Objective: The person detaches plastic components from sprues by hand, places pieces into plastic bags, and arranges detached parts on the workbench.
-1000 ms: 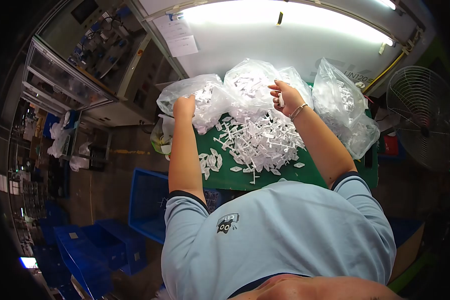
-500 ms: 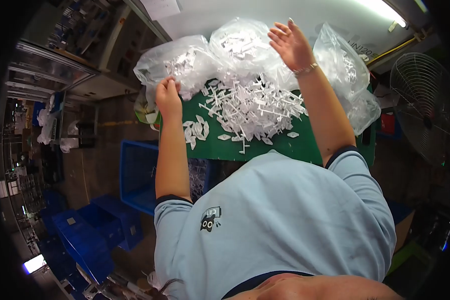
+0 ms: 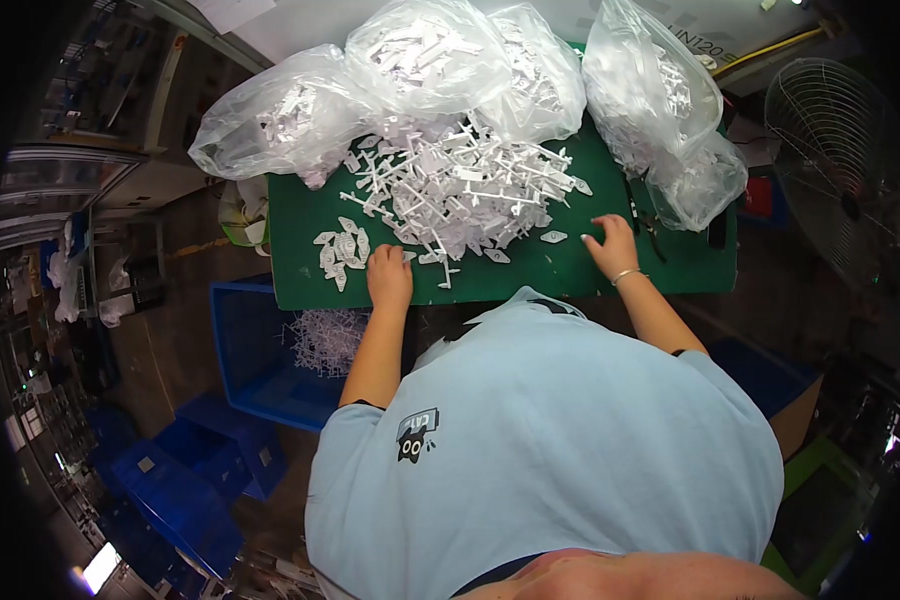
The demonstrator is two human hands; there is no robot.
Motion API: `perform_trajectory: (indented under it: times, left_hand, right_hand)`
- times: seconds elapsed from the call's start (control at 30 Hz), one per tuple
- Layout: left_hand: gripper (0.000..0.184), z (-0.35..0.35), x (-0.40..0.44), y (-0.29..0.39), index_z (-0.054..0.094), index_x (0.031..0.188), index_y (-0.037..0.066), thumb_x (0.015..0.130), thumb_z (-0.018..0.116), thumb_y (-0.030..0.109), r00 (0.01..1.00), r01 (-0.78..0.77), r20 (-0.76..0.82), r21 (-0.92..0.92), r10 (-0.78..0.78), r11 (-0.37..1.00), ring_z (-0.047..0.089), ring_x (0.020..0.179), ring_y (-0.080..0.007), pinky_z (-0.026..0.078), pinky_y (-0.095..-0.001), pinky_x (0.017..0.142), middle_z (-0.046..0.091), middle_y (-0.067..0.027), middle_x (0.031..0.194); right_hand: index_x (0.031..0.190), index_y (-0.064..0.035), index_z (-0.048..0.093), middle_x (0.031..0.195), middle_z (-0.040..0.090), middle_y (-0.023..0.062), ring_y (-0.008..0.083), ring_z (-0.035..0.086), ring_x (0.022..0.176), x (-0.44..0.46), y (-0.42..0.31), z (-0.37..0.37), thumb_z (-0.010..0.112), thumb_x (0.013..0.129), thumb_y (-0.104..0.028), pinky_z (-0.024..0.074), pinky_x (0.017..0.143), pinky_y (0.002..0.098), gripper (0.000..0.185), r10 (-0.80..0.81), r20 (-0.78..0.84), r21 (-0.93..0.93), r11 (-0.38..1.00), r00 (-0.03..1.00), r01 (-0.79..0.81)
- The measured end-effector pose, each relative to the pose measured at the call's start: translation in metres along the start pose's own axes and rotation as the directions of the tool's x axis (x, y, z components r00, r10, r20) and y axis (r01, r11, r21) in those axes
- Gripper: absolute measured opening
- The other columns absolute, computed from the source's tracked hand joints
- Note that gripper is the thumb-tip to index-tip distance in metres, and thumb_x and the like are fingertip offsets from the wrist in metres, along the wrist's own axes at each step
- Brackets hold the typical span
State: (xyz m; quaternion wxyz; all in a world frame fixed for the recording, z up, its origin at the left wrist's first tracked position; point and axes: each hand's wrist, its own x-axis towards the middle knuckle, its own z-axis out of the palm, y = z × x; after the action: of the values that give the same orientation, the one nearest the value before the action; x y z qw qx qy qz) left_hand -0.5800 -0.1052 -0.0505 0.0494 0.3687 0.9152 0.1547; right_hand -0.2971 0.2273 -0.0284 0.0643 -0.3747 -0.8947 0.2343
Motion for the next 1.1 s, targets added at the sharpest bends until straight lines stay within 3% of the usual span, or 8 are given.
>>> perform_trajectory:
  times: [0.27,0.4,0.57,0.63,0.7,0.73,0.8,1.1]
  left_hand:
    - [0.018,0.002,-0.008,0.001,0.054,0.096,0.003,0.082,0.063,0.009,0.988,0.127,0.105,-0.115,-0.115,0.985,0.063,0.079,-0.0313,0.051,-0.0420,0.068,0.061,-0.0129,0.089]
    - [0.021,-0.002,-0.027,0.034,0.056,0.108,0.005,0.087,0.054,0.005,0.819,0.556,0.470,-0.793,-0.330,0.251,0.064,0.077,-0.0198,0.053,-0.0330,0.063,0.060,-0.0080,0.090]
    - [0.019,-0.011,-0.030,0.067,0.054,0.099,0.008,0.082,0.048,0.004,0.702,0.615,0.712,-0.591,0.021,-0.523,0.053,0.066,-0.0144,0.043,-0.0256,0.055,0.057,-0.0051,0.089]
    - [0.013,-0.002,-0.023,0.075,0.054,0.093,0.009,0.080,0.050,0.007,0.694,0.668,0.714,-0.588,0.094,-0.456,0.049,0.066,-0.0136,0.036,-0.0259,0.052,0.055,-0.0023,0.085]
    - [0.013,0.013,-0.016,0.088,0.057,0.092,0.010,0.081,0.051,0.007,0.623,0.779,0.782,-0.621,0.006,0.084,0.049,0.061,-0.0140,0.040,-0.0286,0.052,0.051,0.0006,0.077]
    - [0.016,0.022,-0.018,0.102,0.060,0.098,0.010,0.083,0.055,0.010,0.952,0.169,0.297,-0.707,0.071,0.686,0.058,0.063,-0.0183,0.046,-0.0338,0.053,0.055,-0.0027,0.073]
    - [0.019,0.022,-0.012,0.115,0.061,0.102,0.011,0.084,0.056,0.012,0.964,-0.073,0.188,-0.489,0.187,0.869,0.061,0.066,-0.0211,0.049,-0.0366,0.055,0.057,-0.0060,0.075]
    - [0.014,0.050,0.002,0.126,0.061,0.089,0.007,0.077,0.061,0.013,0.897,-0.394,0.172,-0.103,0.407,0.913,0.064,0.072,-0.0306,0.054,-0.0423,0.059,0.058,-0.0120,0.089]
  right_hand:
    - [0.121,-0.0095,0.056,0.131,0.049,0.0163,0.0358,0.048,0.120,0.057,-0.025,0.021,0.073,0.074,-0.015,0.0437,0.099,0.0431,0.051,-0.070,-0.067,-0.138,0.989,0.995,0.060]
    - [0.109,-0.0093,0.060,0.113,0.058,0.0142,0.0333,0.055,0.107,0.084,-0.013,0.029,0.068,0.077,-0.012,0.0486,0.089,0.0440,0.032,-0.047,-0.007,-0.198,0.979,0.999,0.045]
    - [0.094,-0.0077,0.063,0.094,0.062,0.0139,0.0350,0.058,0.094,0.079,0.001,0.035,0.066,0.077,-0.010,0.0492,0.082,0.0432,0.017,-0.029,0.100,-0.090,0.995,0.995,0.038]
    - [0.090,-0.0073,0.064,0.091,0.063,0.0141,0.0359,0.059,0.092,0.063,-0.010,0.020,0.066,0.077,-0.010,0.0490,0.081,0.0428,0.014,-0.023,0.149,-0.014,1.000,0.989,0.026]
    - [0.082,-0.0072,0.066,0.097,0.062,0.0126,0.0341,0.058,0.096,0.044,-0.028,0.004,0.067,0.074,-0.009,0.0490,0.082,0.0429,0.009,-0.152,0.242,0.142,0.983,0.958,0.120]
    - [0.082,-0.0072,0.066,0.097,0.062,0.0126,0.0341,0.058,0.096,0.035,-0.032,0.005,0.067,0.074,-0.009,0.0490,0.082,0.0429,0.009,-0.153,0.243,0.141,0.983,0.958,0.121]
    - [0.081,-0.0080,0.066,0.103,0.061,0.0113,0.0317,0.057,0.101,0.022,-0.038,0.011,0.069,0.070,-0.007,0.0491,0.084,0.0421,0.011,-0.442,0.139,0.195,0.890,0.886,0.413]
    - [0.091,-0.0085,0.061,0.098,0.058,0.0122,0.0330,0.056,0.097,0.005,-0.038,0.028,0.070,0.069,-0.005,0.0488,0.084,0.0409,0.024,-0.331,0.246,0.043,0.943,0.911,0.331]
